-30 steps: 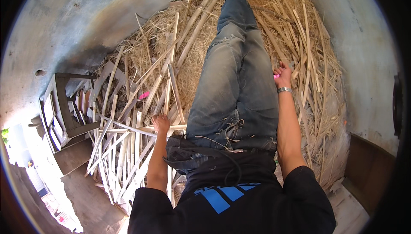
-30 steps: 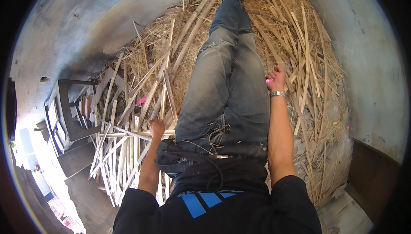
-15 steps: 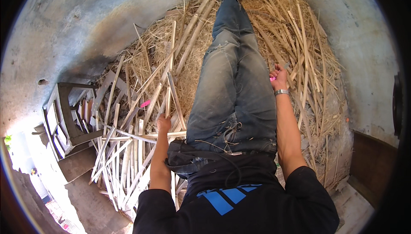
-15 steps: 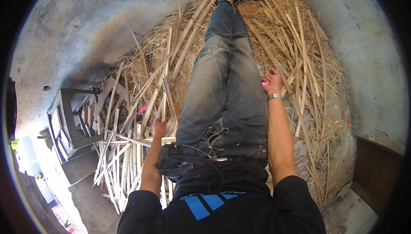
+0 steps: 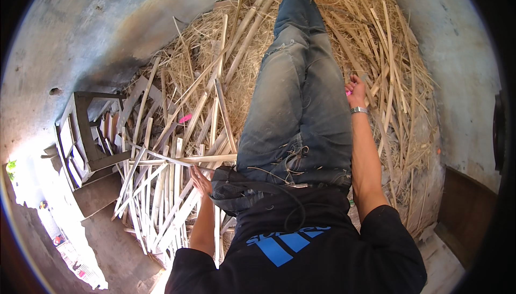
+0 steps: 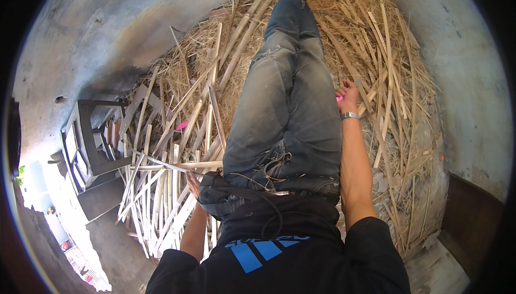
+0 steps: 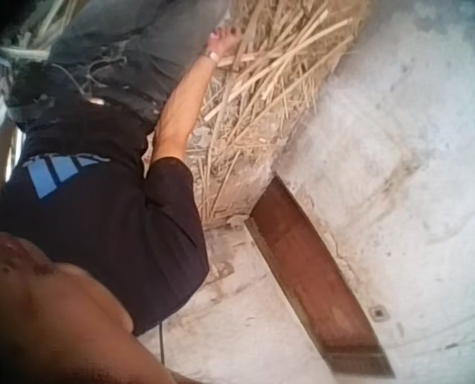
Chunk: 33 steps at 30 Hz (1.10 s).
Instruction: The person uses a small knife to shave and smooth several thin strips of bamboo while sitting on the floor.
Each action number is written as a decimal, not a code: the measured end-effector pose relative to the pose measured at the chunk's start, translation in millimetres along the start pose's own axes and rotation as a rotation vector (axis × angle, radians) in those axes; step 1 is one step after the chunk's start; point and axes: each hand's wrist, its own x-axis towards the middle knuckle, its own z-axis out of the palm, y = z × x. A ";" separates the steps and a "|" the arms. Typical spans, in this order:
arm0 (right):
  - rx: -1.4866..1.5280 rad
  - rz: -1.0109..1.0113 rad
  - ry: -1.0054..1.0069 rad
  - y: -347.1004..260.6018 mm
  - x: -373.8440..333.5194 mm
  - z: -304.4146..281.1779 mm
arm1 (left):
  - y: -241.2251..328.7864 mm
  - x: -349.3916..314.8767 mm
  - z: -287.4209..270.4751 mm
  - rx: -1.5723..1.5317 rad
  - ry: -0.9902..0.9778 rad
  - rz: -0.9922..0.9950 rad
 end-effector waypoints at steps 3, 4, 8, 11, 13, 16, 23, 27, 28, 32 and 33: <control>0.004 0.002 0.010 0.2 3.7 -2.4 | 9.6 -18.0 11.4 -0.027 -0.074 -0.043; 0.006 -0.004 0.018 -2.4 3.2 -5.1 | 22.3 -16.8 9.8 -0.030 -0.044 -0.040; 0.014 -0.003 0.020 0.2 -1.8 -1.2 | 22.9 21.3 -3.6 -0.103 -0.057 -0.058; 0.014 -0.006 0.012 -1.4 1.1 -5.8 | 27.8 42.8 -21.6 -0.109 -0.138 -0.131; 0.022 -0.020 0.029 -4.7 -2.8 -10.9 | 31.6 62.3 -38.7 -0.115 -0.315 -0.133; 0.015 -0.023 0.018 -2.6 -1.4 -11.6 | 6.8 69.1 -38.4 -0.125 -0.242 0.013; -0.069 -0.061 0.009 -2.3 7.3 -21.3 | 19.9 100.5 -50.8 -0.196 -0.042 -0.084; -0.058 -0.050 0.029 0.8 1.0 -11.8 | 13.7 99.3 -47.7 -0.219 -0.132 -0.137; -0.042 -0.042 0.035 2.2 0.5 -10.3 | 8.3 92.3 -43.2 -0.246 -0.211 -0.148; -0.056 -0.077 -0.028 7.5 7.7 -23.8 | 12.1 48.7 -17.5 -0.113 -0.305 0.090; -0.046 -0.075 -0.009 9.5 3.8 -20.3 | 13.7 39.0 -16.5 -0.096 -0.287 0.114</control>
